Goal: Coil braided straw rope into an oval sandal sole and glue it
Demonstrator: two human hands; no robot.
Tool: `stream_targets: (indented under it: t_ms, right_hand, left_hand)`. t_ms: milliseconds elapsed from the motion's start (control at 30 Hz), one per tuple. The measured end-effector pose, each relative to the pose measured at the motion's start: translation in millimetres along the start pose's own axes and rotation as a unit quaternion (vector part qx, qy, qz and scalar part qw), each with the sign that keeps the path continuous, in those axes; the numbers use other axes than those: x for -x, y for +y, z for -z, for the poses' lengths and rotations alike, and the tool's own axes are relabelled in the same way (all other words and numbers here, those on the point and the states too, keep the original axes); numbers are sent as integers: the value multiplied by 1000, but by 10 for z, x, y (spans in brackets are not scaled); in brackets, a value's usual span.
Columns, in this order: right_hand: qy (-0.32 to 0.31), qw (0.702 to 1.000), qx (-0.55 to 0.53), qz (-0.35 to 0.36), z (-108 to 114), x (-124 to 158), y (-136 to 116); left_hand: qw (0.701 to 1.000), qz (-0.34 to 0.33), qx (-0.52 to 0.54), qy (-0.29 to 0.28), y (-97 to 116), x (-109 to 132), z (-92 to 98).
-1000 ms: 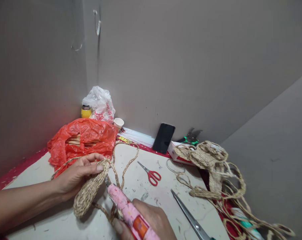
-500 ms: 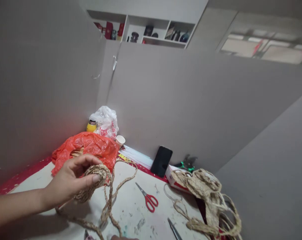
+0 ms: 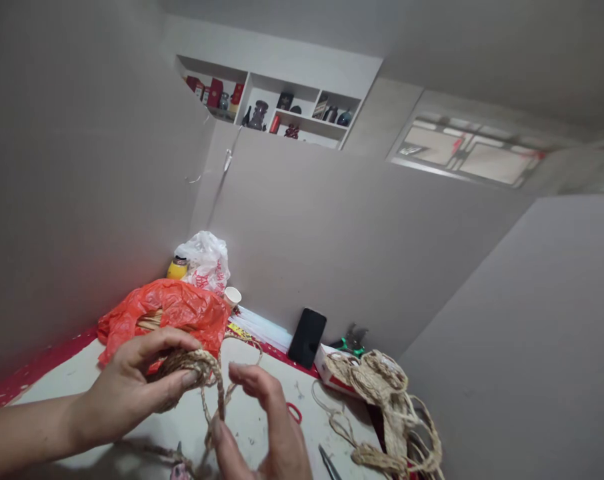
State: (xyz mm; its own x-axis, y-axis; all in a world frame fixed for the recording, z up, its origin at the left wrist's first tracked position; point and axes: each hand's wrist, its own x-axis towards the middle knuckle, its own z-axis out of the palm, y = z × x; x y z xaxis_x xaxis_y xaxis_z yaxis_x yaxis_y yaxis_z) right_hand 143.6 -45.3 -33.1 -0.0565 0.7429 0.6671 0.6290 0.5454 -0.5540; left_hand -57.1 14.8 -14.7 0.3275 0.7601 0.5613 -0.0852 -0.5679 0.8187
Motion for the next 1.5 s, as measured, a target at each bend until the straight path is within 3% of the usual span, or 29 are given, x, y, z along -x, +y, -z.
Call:
stream_targets:
  t_ms: [200, 333, 700, 1000, 1200, 1500]
  right_hand:
    - [61, 994, -87, 19, -271, -40, -20]
    - [68, 994, -66, 49, -203, -9, -44]
    - [64, 994, -9, 94, -138, -24, -5]
    - [39, 999, -29, 16, -219, -23, -103]
    - [38, 998, -39, 16, -238, -34, -100]
    - [72, 995, -69, 14, -335, 3, -103]
  left_hand:
    - [999, 30, 31, -1, 40, 41, -31]
    - [995, 79, 55, 15, 52, 47, -49]
    - [995, 93, 38, -5, -60, 72, -50]
    - [986, 134, 97, -2, -75, 22, -70]
    - [966, 168, 195, -8, -107, 6, -102]
    - [945, 213, 250, -3, -88, -8, -126]
